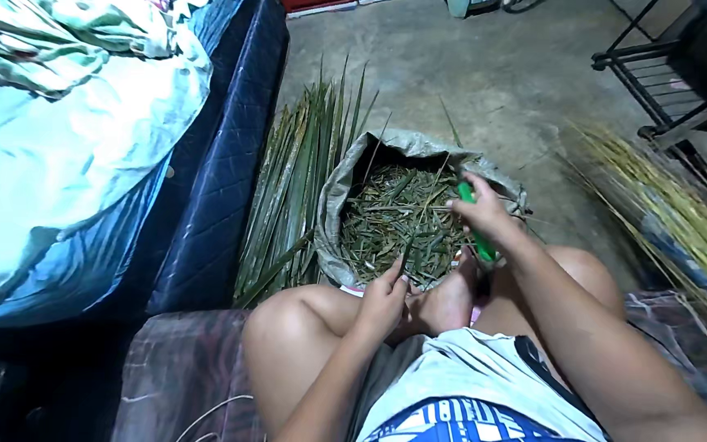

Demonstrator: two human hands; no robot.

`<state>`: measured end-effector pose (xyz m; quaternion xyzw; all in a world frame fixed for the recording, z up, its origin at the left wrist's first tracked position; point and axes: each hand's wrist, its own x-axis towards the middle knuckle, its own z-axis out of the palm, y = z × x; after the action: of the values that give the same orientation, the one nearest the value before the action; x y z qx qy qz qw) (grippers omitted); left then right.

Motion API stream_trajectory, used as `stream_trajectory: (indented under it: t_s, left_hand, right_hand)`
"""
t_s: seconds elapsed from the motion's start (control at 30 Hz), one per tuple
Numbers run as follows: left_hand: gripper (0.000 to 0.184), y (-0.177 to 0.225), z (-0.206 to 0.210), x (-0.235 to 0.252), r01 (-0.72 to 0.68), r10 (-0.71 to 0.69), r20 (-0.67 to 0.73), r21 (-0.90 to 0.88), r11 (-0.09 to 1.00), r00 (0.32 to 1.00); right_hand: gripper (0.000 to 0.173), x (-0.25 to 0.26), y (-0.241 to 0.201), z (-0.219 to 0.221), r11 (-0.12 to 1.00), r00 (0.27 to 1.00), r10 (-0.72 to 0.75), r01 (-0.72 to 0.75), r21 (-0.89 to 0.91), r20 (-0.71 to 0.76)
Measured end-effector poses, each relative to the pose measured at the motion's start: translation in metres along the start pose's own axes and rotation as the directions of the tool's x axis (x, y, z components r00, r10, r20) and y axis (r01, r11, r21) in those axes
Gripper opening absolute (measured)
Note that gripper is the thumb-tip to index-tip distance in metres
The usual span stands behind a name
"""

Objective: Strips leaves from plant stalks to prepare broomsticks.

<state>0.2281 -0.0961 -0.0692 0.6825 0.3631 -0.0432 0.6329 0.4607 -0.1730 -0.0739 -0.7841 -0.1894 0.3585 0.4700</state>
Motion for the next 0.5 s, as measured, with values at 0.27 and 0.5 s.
stream_trajectory:
  t_s: [0.27, 0.5]
  left_hand:
    - [0.051, -0.008, -0.01, 0.016, 0.025, 0.015, -0.176, 0.222, 0.975, 0.984]
    - [0.045, -0.011, -0.005, 0.024, 0.087, -0.028, -0.176, 0.339, 0.937, 0.984]
  right_hand:
    - [0.029, -0.065, -0.01, 0.071, 0.831, 0.816, 0.153, 0.199, -0.519, 0.558]
    - [0.038, -0.047, -0.007, 0.085, 0.653, 0.922, 0.148, 0.179, -0.735, 0.356]
